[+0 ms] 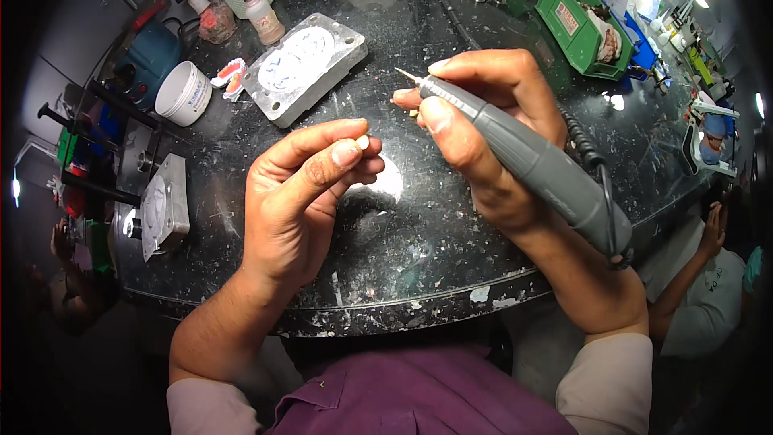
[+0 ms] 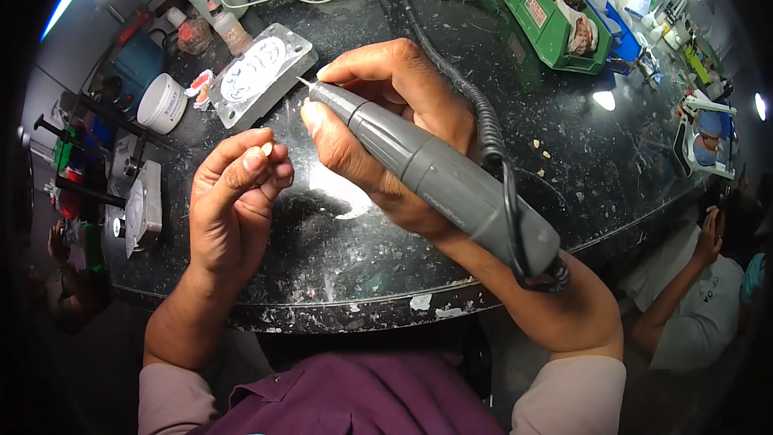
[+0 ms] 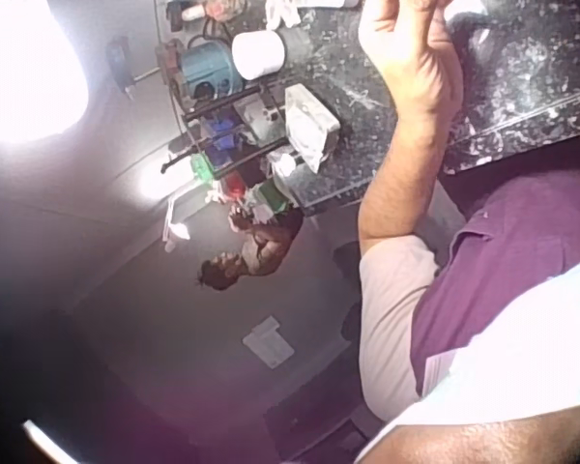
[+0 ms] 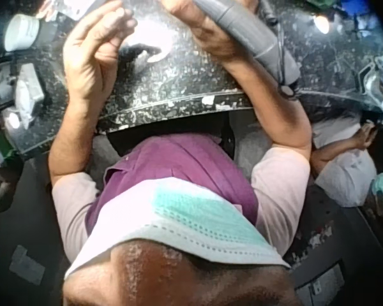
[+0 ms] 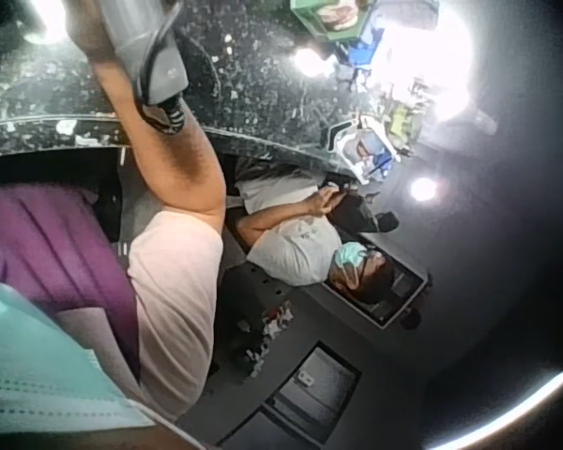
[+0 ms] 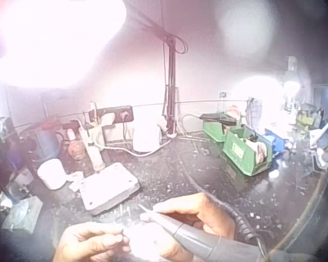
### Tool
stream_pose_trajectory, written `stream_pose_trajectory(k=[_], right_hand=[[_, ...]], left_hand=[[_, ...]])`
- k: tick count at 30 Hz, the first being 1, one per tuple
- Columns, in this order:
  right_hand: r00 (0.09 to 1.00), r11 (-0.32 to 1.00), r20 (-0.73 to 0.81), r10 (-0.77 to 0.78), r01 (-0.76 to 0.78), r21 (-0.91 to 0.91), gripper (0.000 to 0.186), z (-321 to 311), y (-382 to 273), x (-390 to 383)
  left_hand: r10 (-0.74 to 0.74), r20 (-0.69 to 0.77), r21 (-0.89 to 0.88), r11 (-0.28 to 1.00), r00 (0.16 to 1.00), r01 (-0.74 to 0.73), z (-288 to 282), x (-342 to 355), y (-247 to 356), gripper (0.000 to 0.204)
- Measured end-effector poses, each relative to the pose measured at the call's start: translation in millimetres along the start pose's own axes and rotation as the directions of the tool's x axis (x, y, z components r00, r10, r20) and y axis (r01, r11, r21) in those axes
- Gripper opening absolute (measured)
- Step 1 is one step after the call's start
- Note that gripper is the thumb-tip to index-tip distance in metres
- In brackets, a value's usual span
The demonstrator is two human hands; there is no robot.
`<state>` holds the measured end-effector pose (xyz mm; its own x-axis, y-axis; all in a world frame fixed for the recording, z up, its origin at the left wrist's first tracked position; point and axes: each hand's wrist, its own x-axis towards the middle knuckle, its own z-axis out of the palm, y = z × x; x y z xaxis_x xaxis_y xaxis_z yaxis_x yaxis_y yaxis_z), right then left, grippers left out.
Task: The person holds a small dental prosthetic piece and uses a rotary grinding tool to refine its shape and surface.
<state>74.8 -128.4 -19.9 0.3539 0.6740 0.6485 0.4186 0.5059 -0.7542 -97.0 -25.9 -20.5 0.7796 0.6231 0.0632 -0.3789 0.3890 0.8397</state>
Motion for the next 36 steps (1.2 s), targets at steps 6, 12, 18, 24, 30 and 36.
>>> stream_pose_trajectory(k=[6, 12, 18, 24, 30, 36], right_hand=[[0.992, 0.999, -0.121, -0.035, 0.037, 0.015, 0.022, -2.6, 19.1, 12.7], [0.985, 0.998, -0.167, -0.037, 0.045, 0.044, 0.018, -20.9, 36.2, 21.1], [0.975, 0.994, -0.195, -0.106, 0.111, 0.015, 0.019, -23.7, 36.3, 25.8], [0.971, 0.989, -0.194, -0.141, 0.146, 0.007, 0.017, -35.5, 43.0, 22.0], [0.970, 0.984, -0.190, -0.153, 0.168, 0.064, 0.017, -12.0, 37.9, 25.1], [0.985, 0.985, -0.054, -0.165, 0.163, -0.052, 0.016, -19.6, 42.0, 18.2]], left_hand=[[0.039, 0.061, 0.500, 0.864, 0.997, -0.065, -3.7, 7.2, 7.4, 0.016], [0.046, 0.263, 0.909, 0.323, 0.964, -0.263, -14.6, 11.0, -7.3, 0.016], [0.233, 0.325, 0.914, 0.174, 0.917, -0.368, -16.4, -16.0, 13.5, 0.024], [0.596, 0.149, 0.898, 0.252, 0.789, -0.360, -35.5, -119.8, 33.1, 0.021], [0.738, 0.105, 0.981, 0.034, 0.666, -0.193, -137.3, -253.6, -33.5, 0.038], [0.329, -0.395, 0.916, 0.212, 0.858, 0.341, -159.9, -298.5, -127.5, 0.022]])
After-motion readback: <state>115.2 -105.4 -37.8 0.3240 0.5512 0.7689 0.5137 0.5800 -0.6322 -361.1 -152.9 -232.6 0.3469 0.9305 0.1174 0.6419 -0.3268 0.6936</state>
